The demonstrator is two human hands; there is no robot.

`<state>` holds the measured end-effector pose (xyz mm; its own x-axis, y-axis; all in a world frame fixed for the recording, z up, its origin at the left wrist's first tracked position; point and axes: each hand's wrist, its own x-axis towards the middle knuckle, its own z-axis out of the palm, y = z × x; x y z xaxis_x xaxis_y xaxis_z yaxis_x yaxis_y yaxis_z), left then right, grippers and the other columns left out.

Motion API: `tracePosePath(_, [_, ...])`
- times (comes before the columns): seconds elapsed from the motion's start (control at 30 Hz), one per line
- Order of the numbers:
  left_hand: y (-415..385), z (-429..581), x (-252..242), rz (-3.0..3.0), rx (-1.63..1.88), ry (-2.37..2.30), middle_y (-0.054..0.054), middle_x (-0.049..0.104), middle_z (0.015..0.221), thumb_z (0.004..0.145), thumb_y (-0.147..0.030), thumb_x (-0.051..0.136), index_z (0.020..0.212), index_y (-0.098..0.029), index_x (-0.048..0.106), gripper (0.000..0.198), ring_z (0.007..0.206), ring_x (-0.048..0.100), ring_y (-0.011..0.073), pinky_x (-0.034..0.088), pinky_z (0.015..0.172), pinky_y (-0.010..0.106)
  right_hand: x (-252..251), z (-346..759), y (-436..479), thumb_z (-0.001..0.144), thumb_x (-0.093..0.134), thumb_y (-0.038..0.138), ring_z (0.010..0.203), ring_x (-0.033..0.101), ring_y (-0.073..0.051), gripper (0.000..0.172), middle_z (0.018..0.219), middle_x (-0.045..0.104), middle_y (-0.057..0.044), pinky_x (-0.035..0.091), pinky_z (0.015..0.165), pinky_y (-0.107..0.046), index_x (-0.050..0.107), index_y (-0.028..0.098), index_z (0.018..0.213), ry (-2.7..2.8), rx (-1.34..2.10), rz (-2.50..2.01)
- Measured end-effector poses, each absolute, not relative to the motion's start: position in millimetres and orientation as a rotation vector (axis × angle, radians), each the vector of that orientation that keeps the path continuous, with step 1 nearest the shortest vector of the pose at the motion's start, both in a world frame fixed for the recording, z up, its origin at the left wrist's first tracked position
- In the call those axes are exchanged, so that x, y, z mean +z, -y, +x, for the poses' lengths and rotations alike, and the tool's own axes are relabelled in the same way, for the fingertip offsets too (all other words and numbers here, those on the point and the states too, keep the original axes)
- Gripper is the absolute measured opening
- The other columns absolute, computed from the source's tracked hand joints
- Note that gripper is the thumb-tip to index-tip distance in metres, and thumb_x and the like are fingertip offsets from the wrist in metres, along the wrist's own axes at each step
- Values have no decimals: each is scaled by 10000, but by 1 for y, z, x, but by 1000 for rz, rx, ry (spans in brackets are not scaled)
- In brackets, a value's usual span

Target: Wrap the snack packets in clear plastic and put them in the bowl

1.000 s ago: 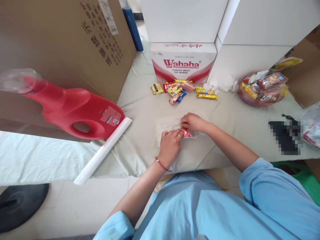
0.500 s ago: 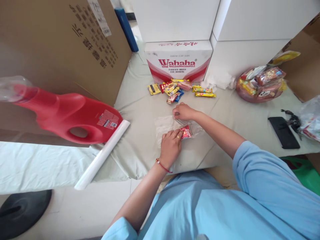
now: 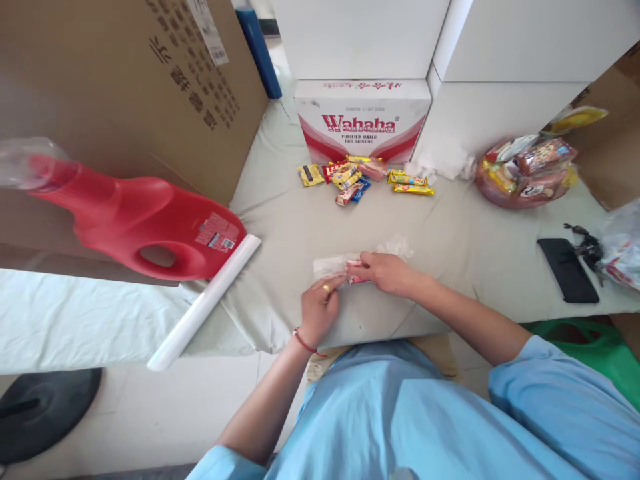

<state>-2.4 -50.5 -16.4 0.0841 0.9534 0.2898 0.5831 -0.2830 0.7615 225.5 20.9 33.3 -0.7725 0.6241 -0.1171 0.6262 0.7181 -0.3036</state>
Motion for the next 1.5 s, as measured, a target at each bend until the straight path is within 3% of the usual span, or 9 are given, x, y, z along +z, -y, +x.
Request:
tracePosePath(0.2, [14,-31,-18,1398,1176,-2088,111,719,1136,1031,-386,396,1026,-242,696,333,1203,630,281,498,1068,498,23,223,-17,1070,416,195,963,598,-246,411,1118,641,-117,392,748,-324,635,296,1404,-2942,-471,1049])
tracePosePath(0.33, [2,-16,-14,1695,854,-2021,168,631,1307,779,-469,776,847,-225,676,272,1395,459,419,392,1142,622,26,226,-19,1075,417,214,892,573,-233,371,1066,635,-99,383,734,-318,674,285,1333,-2959,-544,1077])
tracePosePath(0.47, [13,-2,3,1631,901,-1922,75,653,948,754,-312,741,751,-223,600,167,935,640,270,532,891,435,27,230,-17,1078,398,207,875,562,-206,335,1035,635,-84,406,763,-293,680,218,1258,-2998,-709,1145])
tracePosePath(0.6, [17,22,26,1471,989,-1775,-42,557,652,805,-279,704,731,-232,555,172,612,537,155,458,629,292,20,231,-13,1068,426,205,894,585,-195,276,1044,649,-92,443,791,-288,697,180,1115,-3042,-867,1200])
tracePosePath(0.7, [17,49,32,1503,992,-1644,2,659,777,863,-233,634,830,-211,648,42,689,623,163,507,668,294,13,235,-14,1019,487,174,908,614,-201,231,1029,672,-101,483,808,-301,715,174,1055,-3107,-1009,1215])
tracePosePath(0.87, [29,73,30,1959,719,-1636,126,682,1160,911,-118,495,1128,-160,715,312,1073,671,239,548,963,387,9,267,-26,983,488,185,946,681,-198,282,1022,745,-56,536,898,-343,746,236,1084,-3107,-1350,1591])
tracePosePath(1.07, [51,78,29,2364,391,-1729,174,619,1345,867,-125,578,1339,-123,599,473,1219,582,318,528,1001,444,-1,284,-50,953,641,463,1202,600,-353,441,1214,697,-207,418,1102,-523,724,137,1239,-2556,-622,2538])
tracePosePath(1.27, [53,75,15,2426,409,-1737,172,603,1398,957,-214,584,1426,-146,530,478,1275,553,329,518,997,453,-2,288,-49,942,593,433,832,634,-215,289,851,673,-75,491,840,-350,712,200,819,-2514,-1100,2528])
tracePosePath(1.5, [49,70,6,2431,515,-1684,136,658,1296,987,-171,534,1398,-167,547,411,1170,603,279,533,942,404,5,320,-21,881,604,504,724,603,-193,307,776,659,-42,470,699,-321,618,223,758,-2292,-1389,2613])
